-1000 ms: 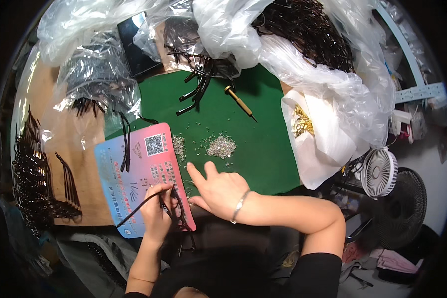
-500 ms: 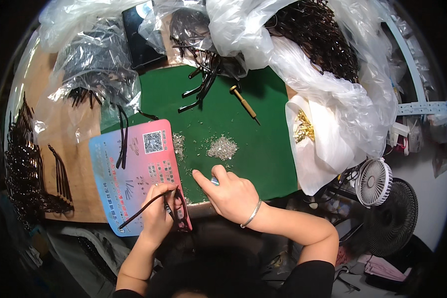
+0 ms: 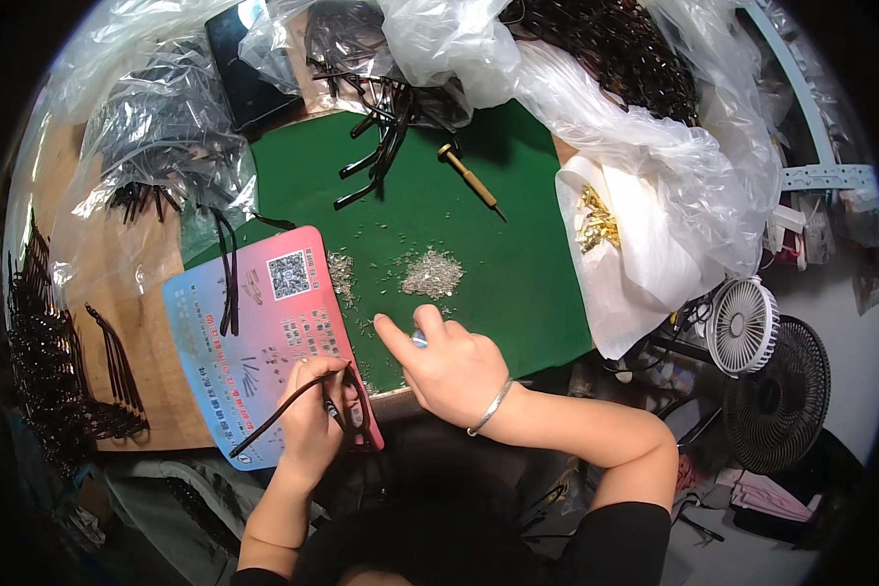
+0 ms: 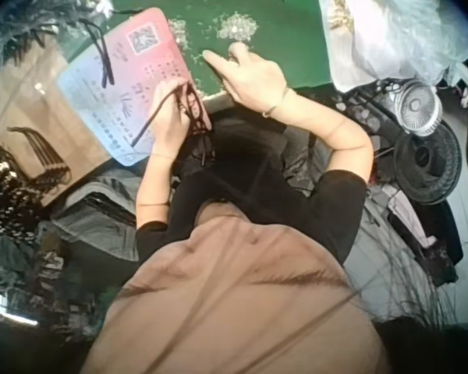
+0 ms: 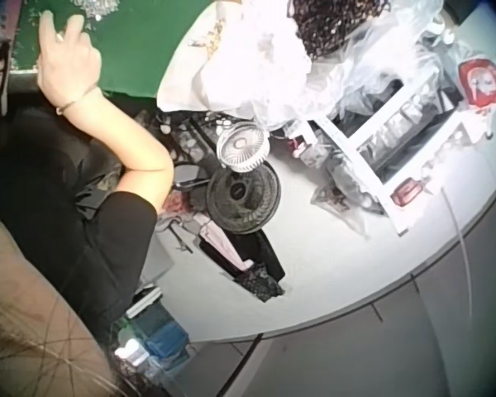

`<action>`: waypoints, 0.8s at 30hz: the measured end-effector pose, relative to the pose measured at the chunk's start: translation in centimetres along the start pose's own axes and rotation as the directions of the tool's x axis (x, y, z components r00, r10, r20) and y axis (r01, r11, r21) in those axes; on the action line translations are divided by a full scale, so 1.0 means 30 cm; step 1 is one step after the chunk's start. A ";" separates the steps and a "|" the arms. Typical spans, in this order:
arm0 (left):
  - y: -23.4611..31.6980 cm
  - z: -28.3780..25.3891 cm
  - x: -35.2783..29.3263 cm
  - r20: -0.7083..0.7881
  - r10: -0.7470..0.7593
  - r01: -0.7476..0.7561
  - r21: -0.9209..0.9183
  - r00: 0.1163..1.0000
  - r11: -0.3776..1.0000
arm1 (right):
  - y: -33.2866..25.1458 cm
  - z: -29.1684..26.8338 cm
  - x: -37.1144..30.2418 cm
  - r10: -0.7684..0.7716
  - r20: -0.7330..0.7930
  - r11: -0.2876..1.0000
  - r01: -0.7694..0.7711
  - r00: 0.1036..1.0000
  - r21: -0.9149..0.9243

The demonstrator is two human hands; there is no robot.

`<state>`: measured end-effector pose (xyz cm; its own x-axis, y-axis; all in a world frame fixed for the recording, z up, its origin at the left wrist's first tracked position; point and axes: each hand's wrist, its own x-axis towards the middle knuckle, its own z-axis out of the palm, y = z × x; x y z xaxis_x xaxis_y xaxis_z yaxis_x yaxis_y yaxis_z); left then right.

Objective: The person assembles eyeglasses by inserting small metal screws into the hinge area of the frames using a screwdriver. They repeatedly pick up frames, tighten the screws, and place the finished glasses aside.

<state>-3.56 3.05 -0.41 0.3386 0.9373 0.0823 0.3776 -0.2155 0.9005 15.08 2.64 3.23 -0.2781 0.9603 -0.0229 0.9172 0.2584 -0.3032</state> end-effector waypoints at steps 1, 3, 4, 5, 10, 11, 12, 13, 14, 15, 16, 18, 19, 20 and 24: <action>-0.002 -0.004 0.002 -0.002 0.011 -0.011 0.012 1.000 1.000 | 0.001 -0.005 -0.002 0.005 -0.001 1.000 -0.005 1.000 0.006; -0.003 0.003 0.002 -0.010 0.026 -0.025 0.030 1.000 0.999 | 0.004 -0.003 -0.006 -0.004 -0.013 1.000 0.004 1.000 -0.004; -0.005 0.007 -0.001 -0.015 0.018 -0.017 0.021 1.000 1.000 | 0.005 0.007 -0.009 -0.019 -0.029 1.000 0.018 0.999 -0.018; -0.007 0.007 -0.002 -0.017 0.013 -0.013 0.014 1.000 1.000 | 0.002 0.013 -0.008 -0.031 -0.048 0.999 0.029 0.998 -0.032; -0.011 0.004 -0.003 -0.019 0.006 -0.006 0.007 1.000 1.000 | -0.008 -0.001 0.009 -0.001 0.011 1.000 0.002 1.000 -0.017; -0.010 0.002 -0.003 -0.013 0.003 -0.003 0.014 1.000 1.000 | -0.008 -0.002 0.010 -0.001 0.017 1.000 0.002 1.000 -0.015; -0.008 0.001 -0.003 -0.007 0.001 -0.001 0.020 1.000 1.000 | -0.005 0.003 0.009 -0.016 -0.001 1.000 0.016 1.000 -0.020; -0.007 0.001 -0.004 -0.006 -0.020 0.020 0.005 1.000 1.000 | 0.000 0.013 0.008 -0.032 -0.019 0.999 0.031 0.999 -0.026; -0.006 0.001 -0.006 -0.004 -0.044 0.044 -0.007 0.999 0.999 | 0.002 0.020 0.007 -0.047 -0.036 0.999 0.046 0.998 -0.028; -0.005 0.001 -0.009 -0.002 -0.069 0.069 -0.020 0.998 0.997 | 0.002 0.023 0.008 -0.046 -0.038 0.999 0.045 0.998 -0.029; -0.003 0.003 -0.010 -0.006 -0.070 0.069 -0.022 0.998 0.997 | 0.002 0.024 0.009 -0.046 -0.040 0.999 0.045 0.998 -0.031; -0.001 0.005 -0.006 -0.015 -0.068 0.068 -0.027 0.998 0.997 | 0.002 0.022 0.014 -0.052 -0.020 0.998 0.052 0.998 -0.032; 0.000 0.004 -0.004 -0.013 -0.065 0.065 -0.016 0.998 0.998 | 0.002 0.015 0.016 -0.059 0.003 0.998 0.059 0.998 -0.029; 0.002 0.005 -0.008 -0.006 -0.069 0.069 -0.002 0.998 0.998 | 0.002 0.012 0.012 -0.063 0.030 0.998 0.064 0.998 -0.019; -0.005 -0.010 0.014 0.053 0.013 -0.015 0.047 0.999 0.999 | 0.043 -0.025 0.041 -0.066 0.191 0.990 0.040 0.979 0.134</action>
<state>-3.73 3.54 -0.37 0.3887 0.9186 0.0711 0.4129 -0.2427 0.8779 16.15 4.22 3.52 -0.3870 0.9035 -0.1843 0.8587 0.2804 -0.4289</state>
